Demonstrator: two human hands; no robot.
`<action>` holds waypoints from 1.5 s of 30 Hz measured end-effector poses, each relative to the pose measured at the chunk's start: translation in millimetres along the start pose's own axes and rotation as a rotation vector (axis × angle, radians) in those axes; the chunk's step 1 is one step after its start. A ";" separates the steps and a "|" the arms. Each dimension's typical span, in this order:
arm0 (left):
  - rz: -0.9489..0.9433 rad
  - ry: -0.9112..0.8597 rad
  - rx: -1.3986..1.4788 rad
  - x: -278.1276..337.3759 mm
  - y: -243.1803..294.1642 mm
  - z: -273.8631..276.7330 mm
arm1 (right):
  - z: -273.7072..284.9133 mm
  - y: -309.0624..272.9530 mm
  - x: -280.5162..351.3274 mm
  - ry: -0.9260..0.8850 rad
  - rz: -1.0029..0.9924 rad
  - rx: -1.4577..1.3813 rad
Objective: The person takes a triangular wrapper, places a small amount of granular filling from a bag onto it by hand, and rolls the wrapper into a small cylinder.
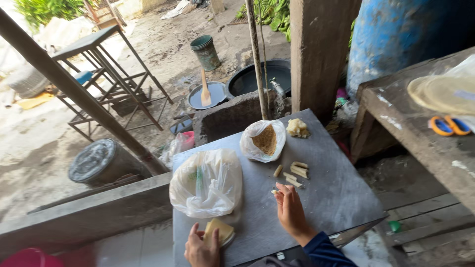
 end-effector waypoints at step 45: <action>-0.299 -0.388 0.275 2.6 94.0 8.8 | 21.0 98.7 -24.9 -0.036 -0.241 0.241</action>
Point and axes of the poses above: each hand's wrist, its own x-axis away from the middle knuckle, its own z-axis out of the back of the hand, y = z × x, the point moved 10 cm from there along -x, towards the middle knuckle, and after that the axes turned 15 degrees about x, right-handed, at the moved point
